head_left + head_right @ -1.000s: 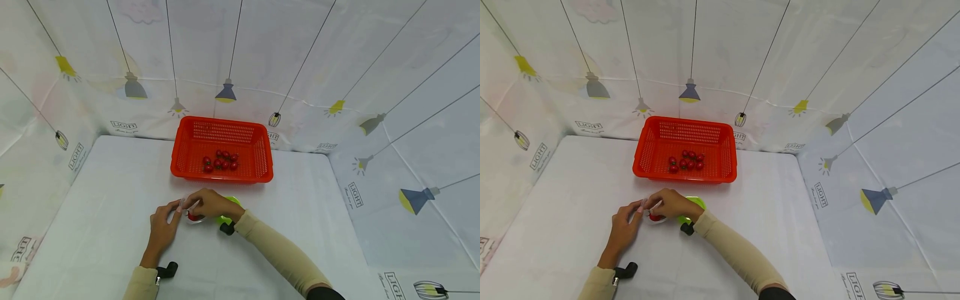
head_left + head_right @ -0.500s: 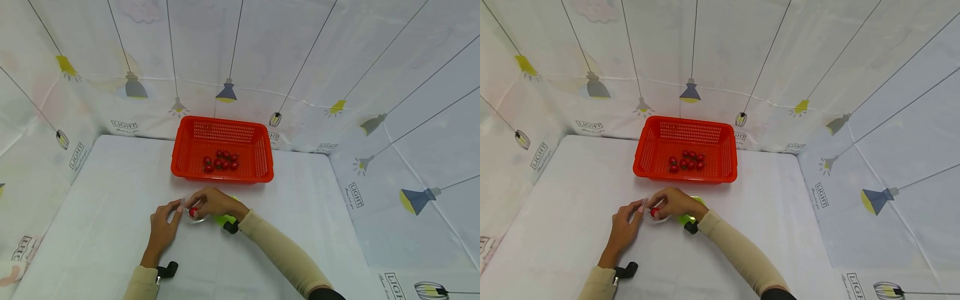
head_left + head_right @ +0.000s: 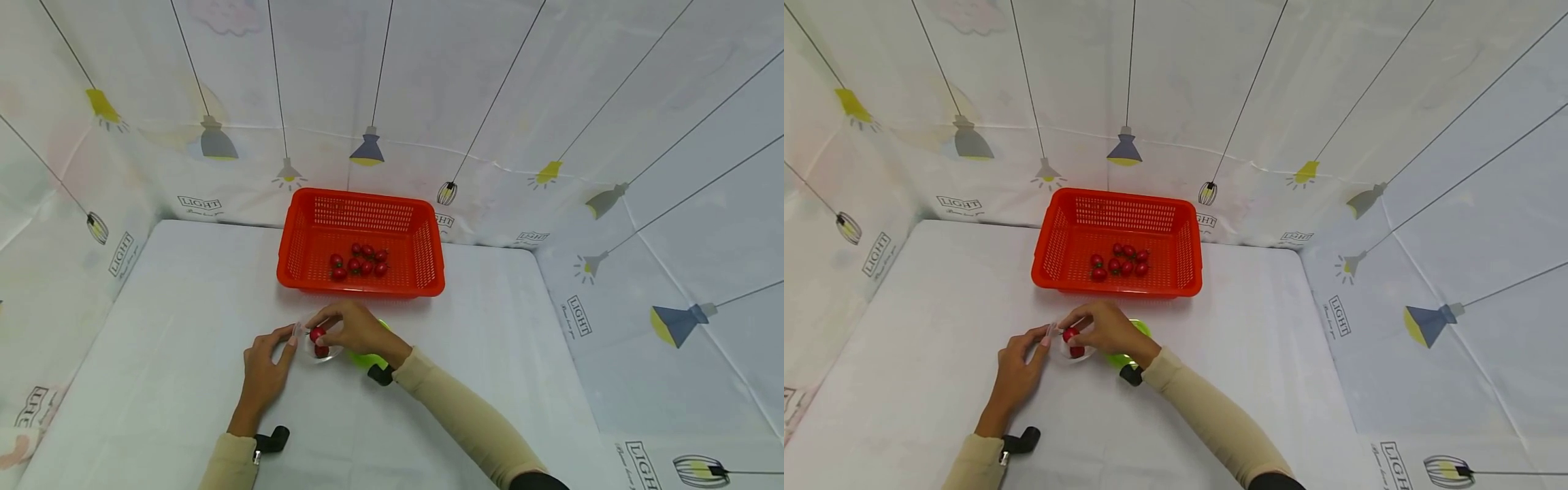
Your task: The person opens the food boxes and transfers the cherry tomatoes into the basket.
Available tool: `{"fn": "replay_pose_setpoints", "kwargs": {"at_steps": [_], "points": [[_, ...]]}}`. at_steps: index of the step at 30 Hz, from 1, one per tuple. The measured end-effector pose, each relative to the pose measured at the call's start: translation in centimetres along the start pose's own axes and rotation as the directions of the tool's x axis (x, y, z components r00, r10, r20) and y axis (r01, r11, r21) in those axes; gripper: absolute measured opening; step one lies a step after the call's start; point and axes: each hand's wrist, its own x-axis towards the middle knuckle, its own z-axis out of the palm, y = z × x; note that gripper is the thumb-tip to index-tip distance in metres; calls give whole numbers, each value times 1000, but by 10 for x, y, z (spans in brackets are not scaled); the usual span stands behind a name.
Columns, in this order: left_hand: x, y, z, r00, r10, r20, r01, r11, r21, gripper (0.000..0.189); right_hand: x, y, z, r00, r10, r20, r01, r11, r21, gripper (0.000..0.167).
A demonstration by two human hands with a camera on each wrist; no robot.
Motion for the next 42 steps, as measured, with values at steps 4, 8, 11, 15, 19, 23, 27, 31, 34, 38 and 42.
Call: {"fn": "replay_pose_setpoints", "kwargs": {"at_steps": [4, 8, 11, 15, 19, 23, 27, 31, 34, 38, 42], "points": [[0, 0, 0, 1000, -2, 3, 2, 1000, 0, 40, -3, -7, -3, 1000, -12, -2, 12, 1000, 3, 31], [-1, -1, 1, 1000, -7, 4, 7, 1000, -3, 40, -6, -17, -7, 1000, -28, -4, 28, 1000, -6, 32], [-1, -2, 1, 1000, -12, 4, 12, 1000, -5, 39, -7, -26, -12, 999, -45, -7, 44, 999, -20, 33], [0, -2, 1, 1000, -15, 3, 15, 1000, -4, 39, -8, -36, -21, 998, -57, -20, 56, 997, -44, 32], [0, -1, 2, 1000, -14, -2, 14, 1000, -5, 38, -7, -42, -31, 997, -72, -26, 71, 997, -44, 32], [0, 1, 1, 1000, -9, -9, 9, 1000, -4, 37, -4, -46, -41, 994, -103, -43, 102, 994, -32, 31], [0, 3, 0, 1000, -13, -10, 13, 1000, -3, 37, -1, -47, -47, 989, -127, -80, 127, 992, -10, 30], [0, 3, 0, 1000, -18, -8, 18, 1000, 0, 37, 0, -48, -49, 987, -125, -102, 126, 992, 1, 30], [0, 2, 1, 1000, -17, -5, 17, 1000, -1, 38, -1, -49, -48, 988, -114, -109, 114, 993, -2, 30], [0, 1, 2, 1000, -16, -7, 16, 1000, -2, 37, -1, -47, -44, 987, -108, -116, 110, 994, 6, 28], [0, 0, 2, 1000, -15, -19, 15, 1000, 4, 35, -2, -46, -39, 991, -86, -105, 89, 996, 25, 27]]}}
